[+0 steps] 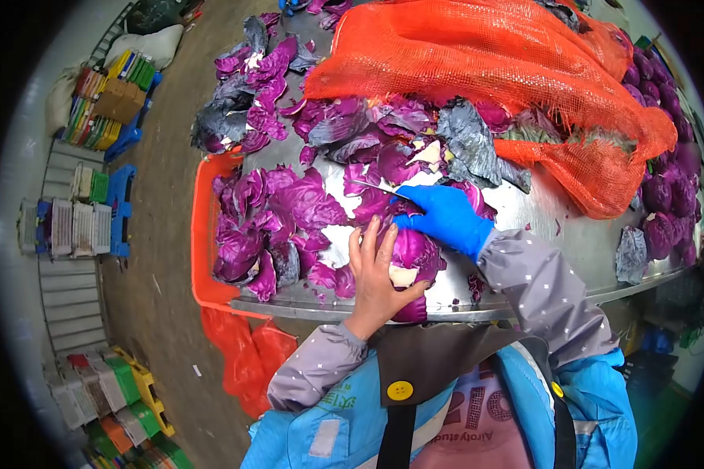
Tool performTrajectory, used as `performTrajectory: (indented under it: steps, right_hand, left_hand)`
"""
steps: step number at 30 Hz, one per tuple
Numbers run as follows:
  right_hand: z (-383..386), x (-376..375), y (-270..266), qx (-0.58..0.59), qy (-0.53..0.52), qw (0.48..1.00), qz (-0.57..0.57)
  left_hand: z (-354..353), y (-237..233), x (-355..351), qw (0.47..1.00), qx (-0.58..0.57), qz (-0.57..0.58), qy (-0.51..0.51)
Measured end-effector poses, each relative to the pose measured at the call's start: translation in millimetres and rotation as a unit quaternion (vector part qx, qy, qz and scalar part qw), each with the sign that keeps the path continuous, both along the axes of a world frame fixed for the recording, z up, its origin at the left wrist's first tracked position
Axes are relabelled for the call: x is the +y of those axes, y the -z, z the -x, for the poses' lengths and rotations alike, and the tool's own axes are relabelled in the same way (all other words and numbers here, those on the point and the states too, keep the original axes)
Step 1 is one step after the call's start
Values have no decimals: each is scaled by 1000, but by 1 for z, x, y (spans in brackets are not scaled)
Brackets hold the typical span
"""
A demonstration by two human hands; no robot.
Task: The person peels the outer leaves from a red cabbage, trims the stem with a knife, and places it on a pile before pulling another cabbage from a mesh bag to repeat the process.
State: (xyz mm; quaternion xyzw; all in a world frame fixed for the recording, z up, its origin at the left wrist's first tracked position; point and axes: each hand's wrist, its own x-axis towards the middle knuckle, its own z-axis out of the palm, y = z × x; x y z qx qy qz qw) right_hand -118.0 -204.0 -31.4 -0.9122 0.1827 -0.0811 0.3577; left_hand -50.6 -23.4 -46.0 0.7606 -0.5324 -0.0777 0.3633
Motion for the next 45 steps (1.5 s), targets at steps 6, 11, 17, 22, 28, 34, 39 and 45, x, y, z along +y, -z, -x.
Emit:
performTrajectory:
  steps: [6,11,17,22,28,34,39,45]
  right_hand:
    - [2,-15,26,35,90,992,-76]
    - [26,4,-17,73,109,985,-109]
    - [38,12,-6,106,120,983,-94]
    - [58,-6,53,74,134,988,-16]
    - [41,-9,31,64,169,983,-24]
    - [28,0,11,-20,167,969,-182]
    - [30,4,-4,-33,108,991,-70]
    - [73,-57,26,-137,245,960,1]
  left_hand:
    - [8,-7,2,1000,6,-12,7]
    - [-2,-5,-2,999,39,-7,-22]
    - [6,-5,-5,1000,18,-2,-22]
    - [4,-6,0,1000,22,-3,-10]
    - [-22,6,15,994,103,18,-28]
    - [-29,5,30,929,361,-7,-75]
    - [-31,-16,-1,994,94,-49,-10]
    - [-23,-8,3,967,219,-17,-130]
